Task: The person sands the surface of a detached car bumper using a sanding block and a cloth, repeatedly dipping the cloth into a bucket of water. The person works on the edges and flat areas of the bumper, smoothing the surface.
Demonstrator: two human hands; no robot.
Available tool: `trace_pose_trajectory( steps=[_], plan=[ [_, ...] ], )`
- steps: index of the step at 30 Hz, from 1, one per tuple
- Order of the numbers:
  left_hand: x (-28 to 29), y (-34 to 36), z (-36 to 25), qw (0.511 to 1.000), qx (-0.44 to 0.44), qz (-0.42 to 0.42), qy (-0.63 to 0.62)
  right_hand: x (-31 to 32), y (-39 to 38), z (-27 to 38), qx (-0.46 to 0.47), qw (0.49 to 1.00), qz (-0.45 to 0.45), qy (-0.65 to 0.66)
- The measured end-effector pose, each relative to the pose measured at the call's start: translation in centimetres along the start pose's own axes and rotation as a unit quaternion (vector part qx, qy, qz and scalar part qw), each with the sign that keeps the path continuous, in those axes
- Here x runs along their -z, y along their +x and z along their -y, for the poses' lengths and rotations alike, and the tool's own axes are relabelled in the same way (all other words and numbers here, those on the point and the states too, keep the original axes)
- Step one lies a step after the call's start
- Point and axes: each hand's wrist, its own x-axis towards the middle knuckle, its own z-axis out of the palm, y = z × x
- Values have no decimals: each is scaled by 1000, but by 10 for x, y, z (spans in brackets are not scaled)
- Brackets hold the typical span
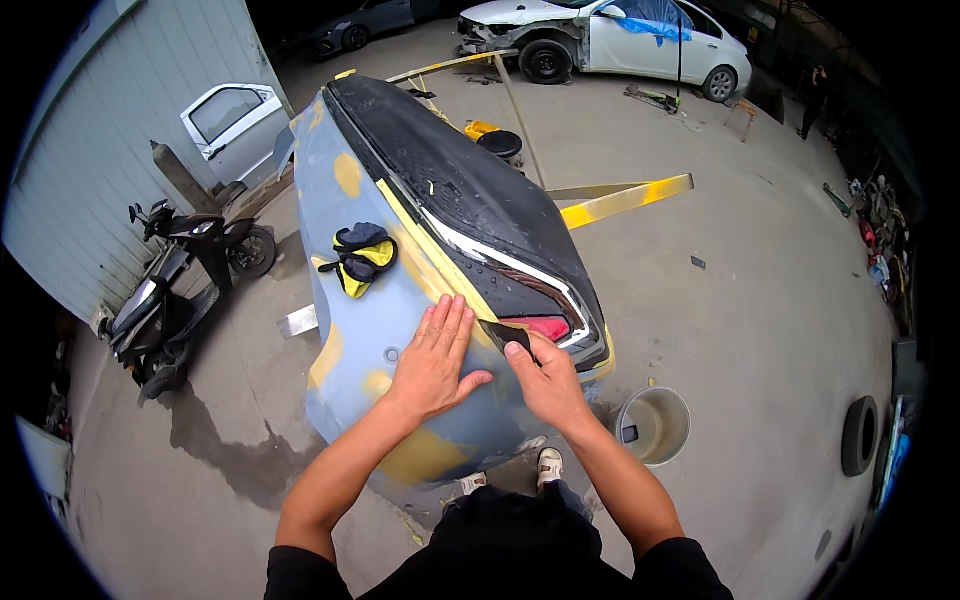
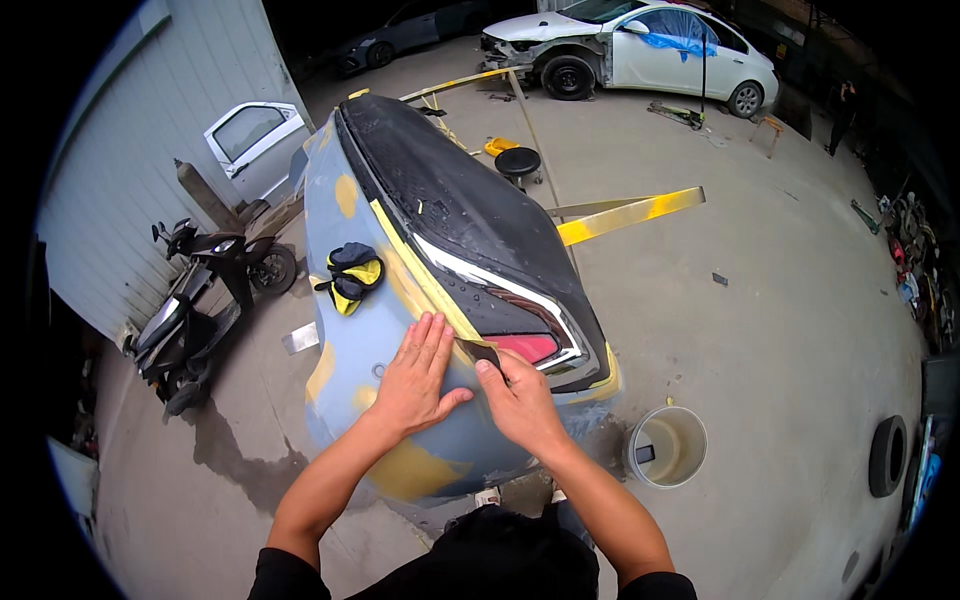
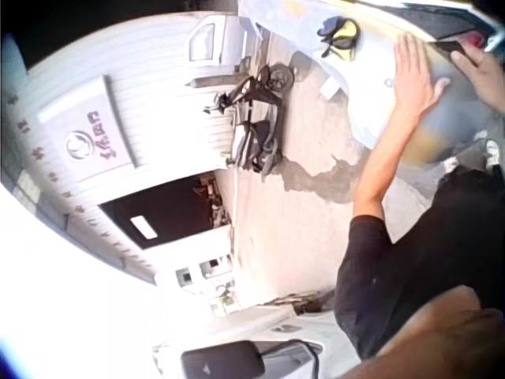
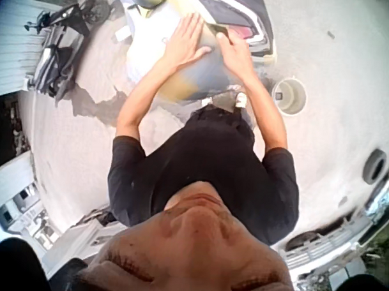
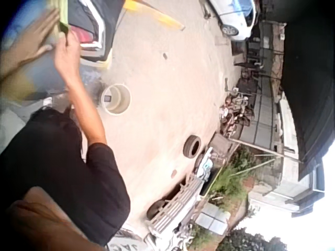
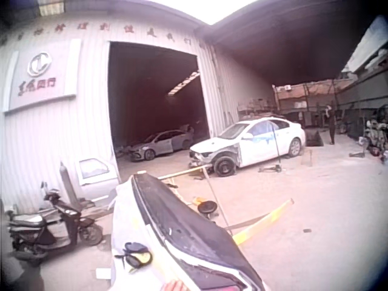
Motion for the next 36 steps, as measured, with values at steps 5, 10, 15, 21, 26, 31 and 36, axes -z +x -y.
trace_pose_trajectory(
  steps=[5,10,15,21,26,31,36],
  plan=[
    [0,-23,-26,997,-24,38,-60,9,-5,-9,-79,983,35,160],
    [20,-42,-54,747,214,-15,-629,16,-7,-5,-104,945,142,275],
    [25,-49,-45,552,257,193,-769,9,-9,-12,-84,929,282,223],
    [75,-34,-26,700,358,258,-561,13,7,-14,149,976,46,-155],
    [124,13,-22,835,417,138,-331,34,50,-49,218,937,-114,-249],
    [80,15,17,936,234,-70,-253,28,50,-60,284,909,-101,-289],
    [30,28,37,984,92,-114,-101,36,35,-59,307,879,-23,-363]
  ],
)
